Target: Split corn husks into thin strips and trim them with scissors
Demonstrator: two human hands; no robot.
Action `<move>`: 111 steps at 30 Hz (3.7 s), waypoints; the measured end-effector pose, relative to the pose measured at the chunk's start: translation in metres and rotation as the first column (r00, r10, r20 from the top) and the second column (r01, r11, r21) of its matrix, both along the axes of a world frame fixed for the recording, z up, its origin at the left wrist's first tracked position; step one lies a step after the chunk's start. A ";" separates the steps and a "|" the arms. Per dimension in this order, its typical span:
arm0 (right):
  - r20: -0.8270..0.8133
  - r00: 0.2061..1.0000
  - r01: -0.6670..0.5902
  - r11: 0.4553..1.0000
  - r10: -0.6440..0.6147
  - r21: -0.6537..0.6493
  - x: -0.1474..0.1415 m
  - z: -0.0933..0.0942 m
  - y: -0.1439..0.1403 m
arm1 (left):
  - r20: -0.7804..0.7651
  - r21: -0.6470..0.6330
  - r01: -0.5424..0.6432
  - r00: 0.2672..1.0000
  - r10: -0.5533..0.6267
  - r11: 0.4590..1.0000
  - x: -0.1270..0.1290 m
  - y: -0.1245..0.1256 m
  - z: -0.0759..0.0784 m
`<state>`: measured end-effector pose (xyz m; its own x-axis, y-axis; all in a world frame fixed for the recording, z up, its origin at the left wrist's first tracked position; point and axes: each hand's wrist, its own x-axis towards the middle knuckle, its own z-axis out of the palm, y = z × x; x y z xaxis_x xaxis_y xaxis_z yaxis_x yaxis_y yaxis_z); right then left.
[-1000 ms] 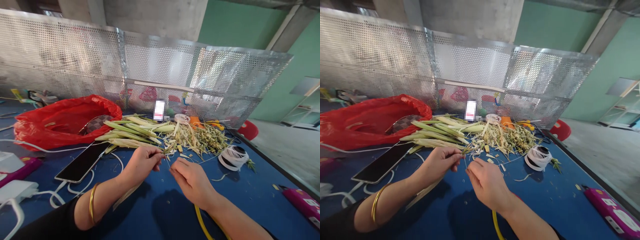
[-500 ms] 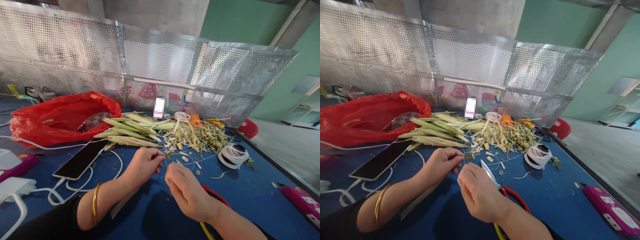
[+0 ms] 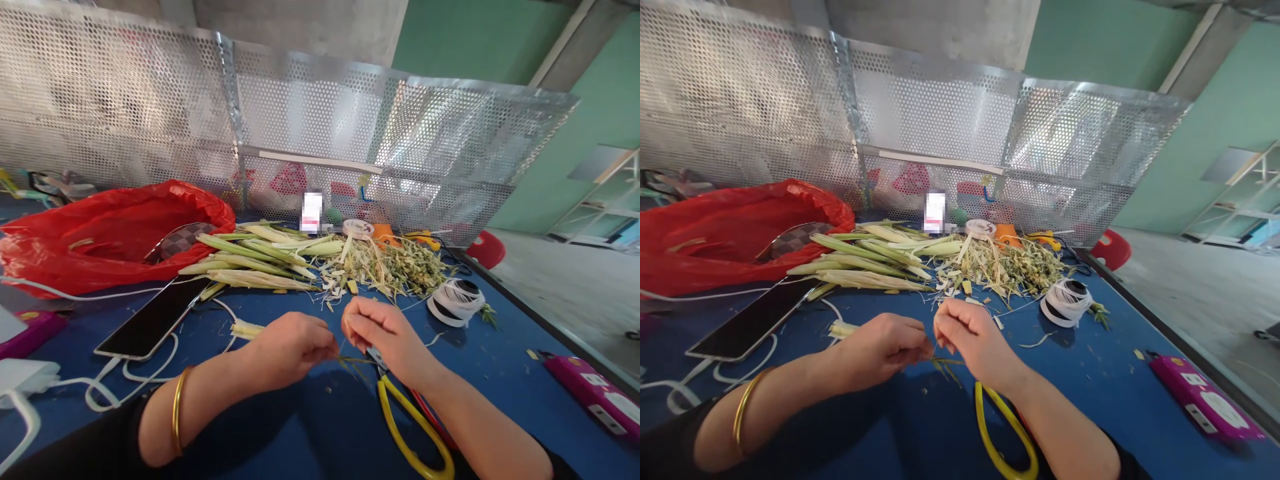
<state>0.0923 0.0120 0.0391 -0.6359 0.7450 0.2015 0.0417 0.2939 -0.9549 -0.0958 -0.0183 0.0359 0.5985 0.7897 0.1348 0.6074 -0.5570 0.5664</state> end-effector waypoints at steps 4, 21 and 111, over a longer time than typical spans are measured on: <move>-0.231 0.971 -0.027 0.939 -0.056 -0.344 -0.001 -0.007 0.012 | 0.175 -0.193 0.044 0.984 -0.010 0.980 -0.001 -0.002 0.009; -0.067 0.976 0.201 0.975 -0.208 -0.096 -0.021 -0.029 -0.015 | 0.389 -0.200 -0.437 0.786 0.480 0.877 0.001 0.008 -0.007; -0.382 0.894 -0.078 0.758 -0.234 -0.647 -0.017 -0.035 0.008 | 0.276 -0.137 -0.473 0.826 0.492 0.870 0.000 0.009 -0.004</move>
